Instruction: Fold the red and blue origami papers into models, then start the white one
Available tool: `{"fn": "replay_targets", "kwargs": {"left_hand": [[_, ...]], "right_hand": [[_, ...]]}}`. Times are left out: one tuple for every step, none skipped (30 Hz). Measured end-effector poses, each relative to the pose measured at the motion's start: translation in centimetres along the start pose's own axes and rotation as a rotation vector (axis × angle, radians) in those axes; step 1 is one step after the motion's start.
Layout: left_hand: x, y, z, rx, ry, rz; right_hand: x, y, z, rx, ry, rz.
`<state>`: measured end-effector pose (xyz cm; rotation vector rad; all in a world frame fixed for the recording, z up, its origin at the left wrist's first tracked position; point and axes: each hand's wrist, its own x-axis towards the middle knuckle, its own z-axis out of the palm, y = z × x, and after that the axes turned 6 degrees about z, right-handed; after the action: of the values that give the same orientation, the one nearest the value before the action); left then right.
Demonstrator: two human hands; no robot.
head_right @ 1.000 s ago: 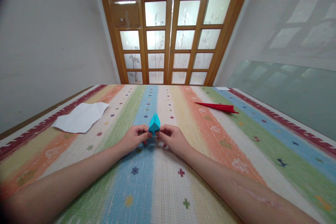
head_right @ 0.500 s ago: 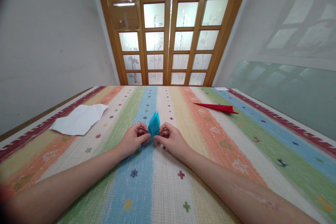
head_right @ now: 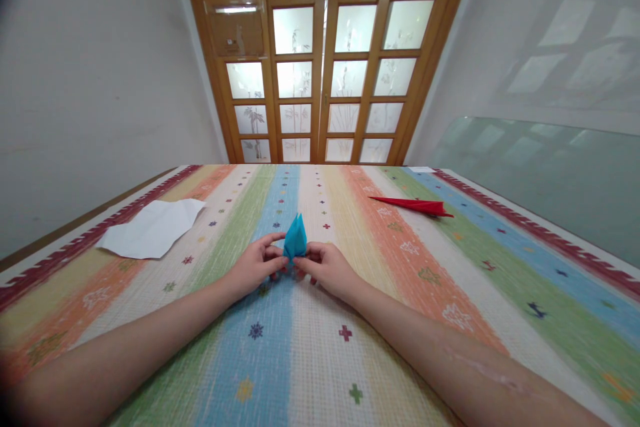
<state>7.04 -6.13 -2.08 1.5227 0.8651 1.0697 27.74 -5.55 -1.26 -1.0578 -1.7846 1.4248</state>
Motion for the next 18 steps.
{"fn": "replay_targets", "kwargs": {"left_hand": [[0.00,0.03,0.00,0.001,-0.004,-0.001],[-0.01,0.07,0.00,0.008,-0.014,-0.001],[-0.02,0.13,0.01,0.020,-0.028,0.003],[-0.03,0.19,0.03,0.039,-0.041,0.012],[-0.06,0.26,0.05,0.061,-0.052,0.025],[-0.09,0.31,0.08,0.086,-0.060,0.036],[-0.13,0.34,0.10,0.109,-0.061,0.044],[-0.15,0.34,0.11,0.127,-0.055,0.050],[-0.16,0.32,0.11,0.141,-0.048,0.051],[-0.15,0.27,0.09,0.154,-0.042,0.050],[-0.13,0.21,0.06,0.165,-0.033,0.046],[-0.10,0.14,0.02,0.175,-0.023,0.039],[-0.05,0.08,-0.03,0.181,-0.013,0.028],[-0.02,0.04,-0.08,0.184,-0.007,0.016],[0.01,0.01,-0.11,0.185,-0.003,0.006],[0.03,0.02,-0.14,0.182,-0.002,0.002],[0.03,0.04,-0.15,0.177,-0.005,0.002],[0.01,0.09,-0.15,0.169,-0.013,0.005]], "right_hand": [[-0.04,-0.04,0.02,-0.012,0.007,0.001],[-0.10,-0.11,0.06,-0.023,0.014,0.001],[-0.15,-0.19,0.12,-0.034,0.020,0.001],[-0.21,-0.26,0.19,-0.046,0.026,-0.003],[-0.25,-0.32,0.26,-0.056,0.031,-0.011],[-0.26,-0.35,0.34,-0.062,0.031,-0.023],[-0.27,-0.35,0.40,-0.064,0.029,-0.037],[-0.25,-0.34,0.46,-0.063,0.025,-0.048],[-0.23,-0.32,0.49,-0.059,0.022,-0.055],[-0.21,-0.30,0.51,-0.055,0.020,-0.056],[-0.19,-0.30,0.52,-0.053,0.017,-0.052],[-0.19,-0.32,0.51,-0.052,0.013,-0.047],[-0.21,-0.37,0.49,-0.050,0.007,-0.044],[-0.24,-0.44,0.47,-0.048,0.001,-0.042],[-0.28,-0.53,0.44,-0.045,-0.005,-0.041],[-0.33,-0.62,0.41,-0.042,-0.009,-0.038],[-0.37,-0.70,0.38,-0.040,-0.012,-0.035],[-0.40,-0.77,0.35,-0.038,-0.014,-0.032]]}}
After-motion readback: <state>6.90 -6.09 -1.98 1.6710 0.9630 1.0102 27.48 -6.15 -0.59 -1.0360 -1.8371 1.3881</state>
